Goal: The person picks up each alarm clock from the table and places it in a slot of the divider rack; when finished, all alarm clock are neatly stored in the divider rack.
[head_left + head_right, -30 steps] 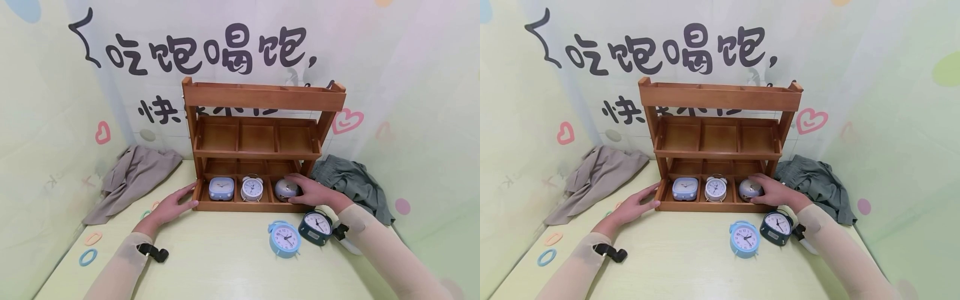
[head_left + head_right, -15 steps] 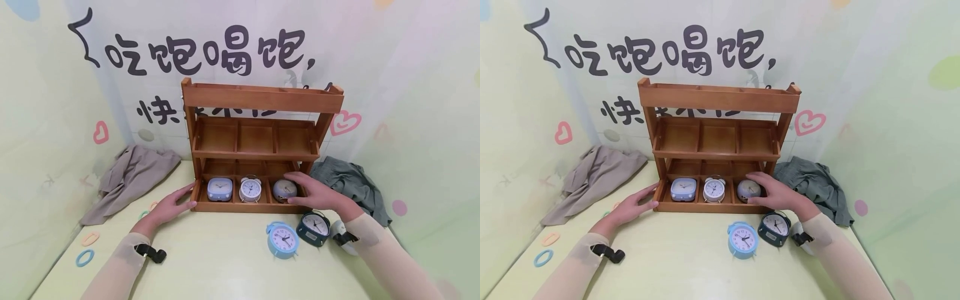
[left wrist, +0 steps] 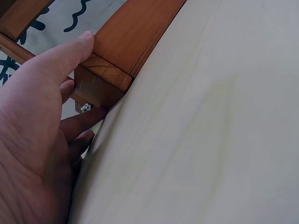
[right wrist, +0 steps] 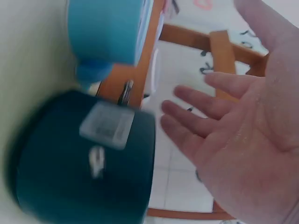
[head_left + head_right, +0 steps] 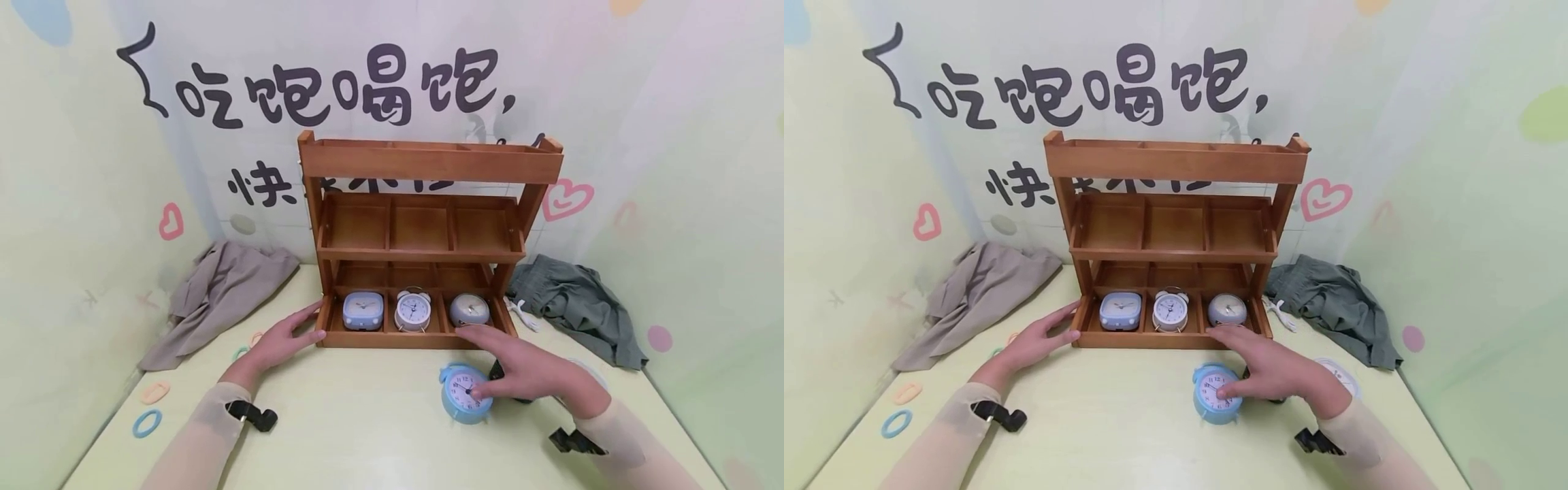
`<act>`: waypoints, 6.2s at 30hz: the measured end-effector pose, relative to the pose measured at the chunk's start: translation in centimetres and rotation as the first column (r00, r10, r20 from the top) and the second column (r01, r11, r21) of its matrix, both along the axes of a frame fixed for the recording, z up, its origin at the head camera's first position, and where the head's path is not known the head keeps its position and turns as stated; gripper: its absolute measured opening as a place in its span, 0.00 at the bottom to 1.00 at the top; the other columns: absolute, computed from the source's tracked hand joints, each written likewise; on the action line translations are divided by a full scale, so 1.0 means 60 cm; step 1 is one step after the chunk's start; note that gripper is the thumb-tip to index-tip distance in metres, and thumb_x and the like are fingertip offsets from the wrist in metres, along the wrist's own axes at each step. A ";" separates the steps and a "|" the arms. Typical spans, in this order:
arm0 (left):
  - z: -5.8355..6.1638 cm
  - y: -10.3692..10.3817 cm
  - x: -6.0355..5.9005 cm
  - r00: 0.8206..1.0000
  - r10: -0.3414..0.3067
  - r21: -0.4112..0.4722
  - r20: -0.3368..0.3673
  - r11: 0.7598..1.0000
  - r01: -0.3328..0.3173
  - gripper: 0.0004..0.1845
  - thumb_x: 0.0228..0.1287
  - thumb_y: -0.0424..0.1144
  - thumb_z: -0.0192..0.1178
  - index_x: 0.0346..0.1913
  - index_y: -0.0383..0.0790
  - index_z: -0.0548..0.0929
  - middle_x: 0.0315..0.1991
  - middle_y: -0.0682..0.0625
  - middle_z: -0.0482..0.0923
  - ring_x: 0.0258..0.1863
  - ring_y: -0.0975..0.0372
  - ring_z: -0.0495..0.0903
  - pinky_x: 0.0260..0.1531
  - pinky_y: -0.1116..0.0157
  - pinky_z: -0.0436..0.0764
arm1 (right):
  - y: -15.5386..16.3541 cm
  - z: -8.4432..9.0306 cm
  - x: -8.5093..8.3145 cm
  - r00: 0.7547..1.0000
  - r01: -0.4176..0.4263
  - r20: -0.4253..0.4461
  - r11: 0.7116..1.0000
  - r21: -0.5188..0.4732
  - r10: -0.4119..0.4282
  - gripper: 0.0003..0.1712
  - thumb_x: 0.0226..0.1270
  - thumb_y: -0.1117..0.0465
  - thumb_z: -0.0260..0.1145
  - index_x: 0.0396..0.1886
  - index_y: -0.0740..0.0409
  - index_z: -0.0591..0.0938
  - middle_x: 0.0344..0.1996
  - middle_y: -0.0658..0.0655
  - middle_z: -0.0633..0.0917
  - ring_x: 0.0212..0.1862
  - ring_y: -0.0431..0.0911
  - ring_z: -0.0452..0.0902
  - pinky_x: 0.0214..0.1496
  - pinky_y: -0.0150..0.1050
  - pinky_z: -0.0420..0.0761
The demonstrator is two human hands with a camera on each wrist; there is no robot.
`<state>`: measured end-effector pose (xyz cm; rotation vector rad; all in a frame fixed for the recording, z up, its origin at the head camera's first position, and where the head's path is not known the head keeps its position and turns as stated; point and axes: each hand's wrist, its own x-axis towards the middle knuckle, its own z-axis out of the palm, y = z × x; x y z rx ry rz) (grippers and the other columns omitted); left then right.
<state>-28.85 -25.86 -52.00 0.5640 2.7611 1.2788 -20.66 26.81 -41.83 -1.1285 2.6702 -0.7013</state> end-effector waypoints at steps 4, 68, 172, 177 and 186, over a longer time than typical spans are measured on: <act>-0.003 0.001 0.004 1.000 0.013 -0.001 0.004 1.000 -0.013 0.43 0.80 0.63 0.66 0.90 0.66 0.62 0.86 0.45 0.66 0.85 0.43 0.64 0.80 0.33 0.62 | -0.011 -0.006 0.022 0.999 -0.009 0.044 0.997 0.074 0.006 0.61 0.65 0.27 0.78 0.89 0.49 0.66 0.85 0.55 0.68 0.80 0.57 0.70 0.75 0.63 0.77; -0.002 0.006 0.002 1.000 0.024 0.006 0.011 1.000 -0.024 0.43 0.78 0.64 0.67 0.90 0.65 0.63 0.83 0.43 0.71 0.84 0.43 0.65 0.81 0.35 0.62 | -0.110 0.158 -0.099 0.899 -0.039 -0.438 0.998 -0.040 0.017 0.61 0.64 0.43 0.87 0.89 0.54 0.66 0.74 0.60 0.76 0.70 0.54 0.74 0.66 0.56 0.86; -0.004 0.008 0.000 1.000 0.024 -0.018 0.002 1.000 -0.024 0.44 0.78 0.66 0.66 0.90 0.67 0.62 0.85 0.46 0.67 0.85 0.43 0.63 0.80 0.33 0.62 | -0.244 0.217 -0.222 0.864 0.077 -0.502 0.996 0.049 -0.042 0.46 0.78 0.58 0.75 0.88 0.60 0.66 0.86 0.62 0.64 0.85 0.57 0.60 0.85 0.52 0.67; -0.003 0.005 0.002 1.000 0.029 -0.030 0.001 0.999 -0.029 0.44 0.78 0.66 0.66 0.90 0.67 0.62 0.86 0.47 0.66 0.85 0.42 0.61 0.80 0.32 0.61 | -0.179 0.185 -0.193 0.844 0.101 -0.527 0.995 -0.021 -0.097 0.46 0.76 0.54 0.78 0.87 0.60 0.68 0.84 0.62 0.68 0.84 0.58 0.63 0.82 0.56 0.72; -0.003 0.003 0.003 1.000 0.030 -0.030 0.003 0.999 -0.030 0.44 0.78 0.67 0.65 0.90 0.65 0.62 0.86 0.46 0.66 0.85 0.41 0.61 0.80 0.32 0.60 | -0.070 0.112 -0.132 0.838 0.167 -0.513 0.982 -0.084 -0.186 0.50 0.72 0.54 0.82 0.86 0.62 0.68 0.85 0.65 0.66 0.85 0.63 0.61 0.78 0.65 0.74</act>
